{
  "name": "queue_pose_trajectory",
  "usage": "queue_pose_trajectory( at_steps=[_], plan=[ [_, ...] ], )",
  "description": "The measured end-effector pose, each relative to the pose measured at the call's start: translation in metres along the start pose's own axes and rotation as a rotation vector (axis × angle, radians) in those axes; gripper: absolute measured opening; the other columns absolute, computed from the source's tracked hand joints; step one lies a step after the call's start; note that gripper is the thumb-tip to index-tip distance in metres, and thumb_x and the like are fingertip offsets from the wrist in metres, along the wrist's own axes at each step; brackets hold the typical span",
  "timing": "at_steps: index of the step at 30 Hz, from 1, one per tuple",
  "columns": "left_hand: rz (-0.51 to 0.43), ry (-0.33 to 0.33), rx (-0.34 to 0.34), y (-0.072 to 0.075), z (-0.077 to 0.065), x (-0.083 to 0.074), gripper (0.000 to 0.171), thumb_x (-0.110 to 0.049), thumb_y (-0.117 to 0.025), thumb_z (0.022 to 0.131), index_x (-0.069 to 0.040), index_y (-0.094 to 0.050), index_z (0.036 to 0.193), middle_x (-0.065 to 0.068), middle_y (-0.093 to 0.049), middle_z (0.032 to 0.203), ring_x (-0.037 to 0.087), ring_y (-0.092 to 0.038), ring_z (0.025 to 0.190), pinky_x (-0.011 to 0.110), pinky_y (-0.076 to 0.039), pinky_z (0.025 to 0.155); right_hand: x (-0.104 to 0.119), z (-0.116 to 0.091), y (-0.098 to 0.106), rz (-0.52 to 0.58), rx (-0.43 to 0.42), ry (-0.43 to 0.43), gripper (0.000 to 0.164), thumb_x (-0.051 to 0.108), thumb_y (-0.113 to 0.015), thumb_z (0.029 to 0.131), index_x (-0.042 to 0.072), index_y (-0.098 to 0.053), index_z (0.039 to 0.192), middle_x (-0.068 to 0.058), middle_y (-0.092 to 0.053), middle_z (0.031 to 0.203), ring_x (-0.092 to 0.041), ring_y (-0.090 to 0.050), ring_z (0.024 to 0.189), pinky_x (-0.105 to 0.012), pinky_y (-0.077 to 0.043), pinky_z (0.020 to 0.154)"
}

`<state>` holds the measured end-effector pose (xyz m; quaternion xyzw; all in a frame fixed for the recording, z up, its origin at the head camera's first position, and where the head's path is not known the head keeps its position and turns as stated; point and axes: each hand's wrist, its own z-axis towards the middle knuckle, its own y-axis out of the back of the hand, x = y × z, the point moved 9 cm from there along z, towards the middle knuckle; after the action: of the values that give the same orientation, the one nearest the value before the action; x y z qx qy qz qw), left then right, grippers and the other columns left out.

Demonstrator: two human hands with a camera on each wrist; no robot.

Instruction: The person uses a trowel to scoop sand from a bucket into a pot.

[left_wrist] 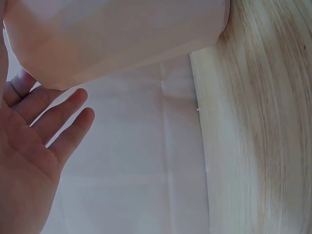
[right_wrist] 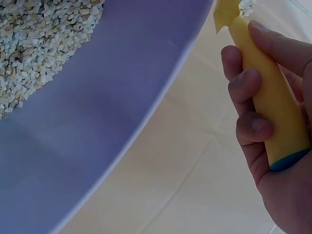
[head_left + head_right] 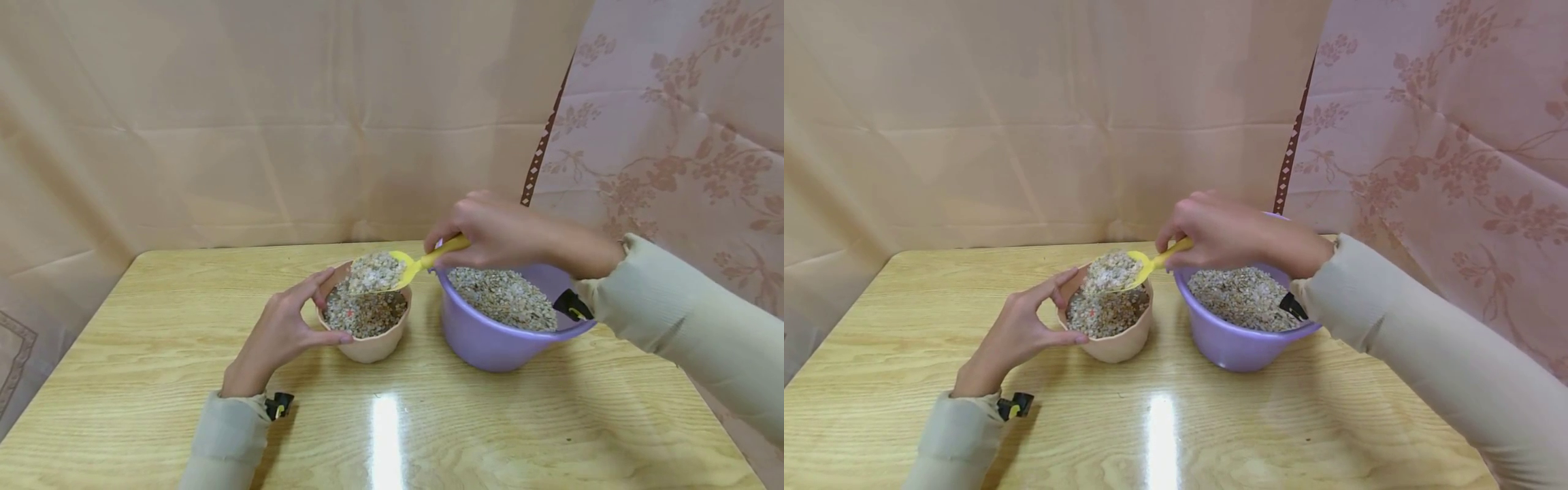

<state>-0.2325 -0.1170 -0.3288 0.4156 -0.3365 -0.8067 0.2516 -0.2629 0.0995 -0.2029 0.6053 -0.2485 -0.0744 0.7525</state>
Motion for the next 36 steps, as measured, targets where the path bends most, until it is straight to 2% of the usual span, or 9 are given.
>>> queue_pose_trajectory(
  at_steps=[2, 6, 10, 13, 19, 36],
  plan=[
    [0.003, -0.001, 0.0, 0.0, 0.0, 0.0, 0.102, -0.047, -0.092, 0.062, -0.004, -0.05, 0.144, -0.007, -0.063, 0.086, 0.008, -0.043, 0.064, 0.036, -0.045, 0.077, 0.001, 0.002, -0.001, -0.012, 0.01, -0.011, 0.016, 0.017, -0.079, 0.086, 0.016, -0.078, 0.101, 0.012, -0.073, 0.082, -0.002, -0.055, 0.057, -0.026, -0.046, 0.052],
    [0.009, -0.004, -0.006, 0.0, 0.0, -0.001, 0.103, -0.047, -0.092, 0.061, -0.004, -0.051, 0.144, -0.007, -0.062, 0.085, 0.006, -0.034, 0.058, 0.03, -0.043, 0.067, 0.003, 0.006, -0.002, -0.032, 0.028, -0.026, 0.017, 0.019, -0.079, 0.086, 0.015, -0.078, 0.102, 0.01, -0.074, 0.085, -0.002, -0.057, 0.06, -0.028, -0.049, 0.055],
    [0.014, -0.011, -0.01, 0.0, 0.0, -0.002, 0.103, -0.047, -0.092, 0.061, -0.003, -0.051, 0.144, -0.009, -0.061, 0.085, 0.006, -0.034, 0.058, 0.028, -0.042, 0.064, 0.004, 0.01, -0.004, -0.064, 0.048, -0.048, 0.018, 0.021, -0.079, 0.086, 0.015, -0.078, 0.103, 0.009, -0.074, 0.087, -0.003, -0.058, 0.061, -0.029, -0.049, 0.058],
    [0.009, -0.014, -0.011, 0.0, 0.001, -0.003, 0.104, -0.048, -0.093, 0.06, -0.002, -0.051, 0.143, -0.009, -0.061, 0.084, 0.007, -0.04, 0.062, 0.031, -0.045, 0.072, 0.004, 0.012, -0.006, -0.077, 0.06, -0.068, 0.018, 0.022, -0.079, 0.085, 0.015, -0.078, 0.102, 0.007, -0.074, 0.087, -0.003, -0.06, 0.063, -0.029, -0.051, 0.06],
    [0.001, -0.015, -0.01, 0.0, 0.0, -0.004, 0.103, -0.046, -0.093, 0.06, -0.001, -0.051, 0.143, -0.008, -0.06, 0.083, 0.01, -0.049, 0.072, 0.036, -0.046, 0.077, 0.005, 0.016, -0.008, -0.09, 0.081, -0.08, 0.019, 0.02, -0.079, 0.085, 0.013, -0.078, 0.102, 0.002, -0.075, 0.09, -0.006, -0.063, 0.067, -0.029, -0.053, 0.064],
    [0.0, 0.001, -0.009, -0.002, -0.001, -0.002, 0.104, -0.047, -0.093, 0.061, -0.003, -0.05, 0.144, -0.008, -0.061, 0.082, 0.011, -0.043, 0.064, 0.035, -0.045, 0.073, 0.01, 0.029, -0.004, -0.2, 0.161, -0.12, 0.013, 0.022, -0.079, 0.085, 0.015, -0.078, 0.095, 0.002, -0.073, 0.091, -0.013, -0.066, 0.076, -0.031, -0.054, 0.07]
  ],
)
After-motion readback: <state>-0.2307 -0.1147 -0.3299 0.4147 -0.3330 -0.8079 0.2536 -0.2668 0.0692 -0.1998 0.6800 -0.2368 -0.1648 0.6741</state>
